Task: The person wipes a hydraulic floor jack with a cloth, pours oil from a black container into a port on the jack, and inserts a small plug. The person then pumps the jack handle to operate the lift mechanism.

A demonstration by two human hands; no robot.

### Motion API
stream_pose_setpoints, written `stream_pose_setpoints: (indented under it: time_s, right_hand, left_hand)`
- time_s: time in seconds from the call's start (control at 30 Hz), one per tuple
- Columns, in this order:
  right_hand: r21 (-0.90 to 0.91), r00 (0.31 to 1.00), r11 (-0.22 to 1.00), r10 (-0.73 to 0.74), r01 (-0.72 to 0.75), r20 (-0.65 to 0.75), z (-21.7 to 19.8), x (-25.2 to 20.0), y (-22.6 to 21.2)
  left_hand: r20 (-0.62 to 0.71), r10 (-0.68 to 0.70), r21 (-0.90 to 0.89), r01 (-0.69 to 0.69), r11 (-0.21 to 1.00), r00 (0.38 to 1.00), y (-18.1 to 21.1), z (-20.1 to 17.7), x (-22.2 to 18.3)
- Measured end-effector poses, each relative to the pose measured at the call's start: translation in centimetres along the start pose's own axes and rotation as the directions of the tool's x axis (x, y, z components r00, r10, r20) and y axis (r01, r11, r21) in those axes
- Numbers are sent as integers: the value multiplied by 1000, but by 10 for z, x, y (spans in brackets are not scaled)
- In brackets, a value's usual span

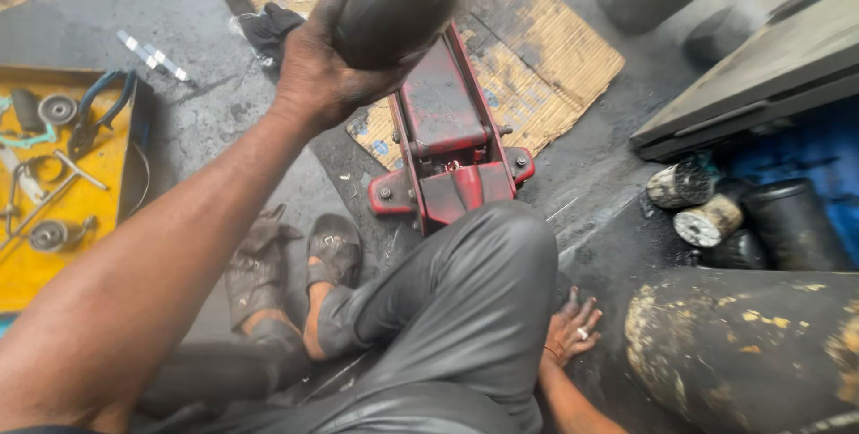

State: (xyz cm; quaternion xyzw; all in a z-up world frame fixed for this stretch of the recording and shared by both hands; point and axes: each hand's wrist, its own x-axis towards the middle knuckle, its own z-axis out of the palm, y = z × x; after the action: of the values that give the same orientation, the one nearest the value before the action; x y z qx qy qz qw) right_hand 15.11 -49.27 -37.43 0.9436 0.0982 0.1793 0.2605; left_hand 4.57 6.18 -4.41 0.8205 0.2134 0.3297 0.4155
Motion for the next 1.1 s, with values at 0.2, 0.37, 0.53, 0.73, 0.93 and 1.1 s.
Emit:
stream_pose_setpoints:
  time_s: [0.2,0.37,0.53,0.73,0.93,1.1]
  right_hand:
    - [429,986,901,-2,-70,164,-4,-3,4]
    - [-455,955,866,-80,208,285,-28,-6,7]
    - [596,950,774,24,-214,311,-72,24,-1]
    - [628,942,733,52,-262,331,-91,30,-6]
    - [628,940,738,27,-248,340,-95,31,-9]
    - [603,936,761,16,-240,352,-95,32,-8]
  left_hand:
    - [134,151,-28,-148,989,979,-81,22,58]
    - [147,217,152,-239,959,965,-121,55,74]
    - [248,146,224,-203,953,958,-125,75,81]
    - [413,383,62,-446,893,826,-147,89,84]
    - [554,411,65,-529,846,724,-175,108,76]
    - [549,463,40,-576,817,695,-188,123,74]
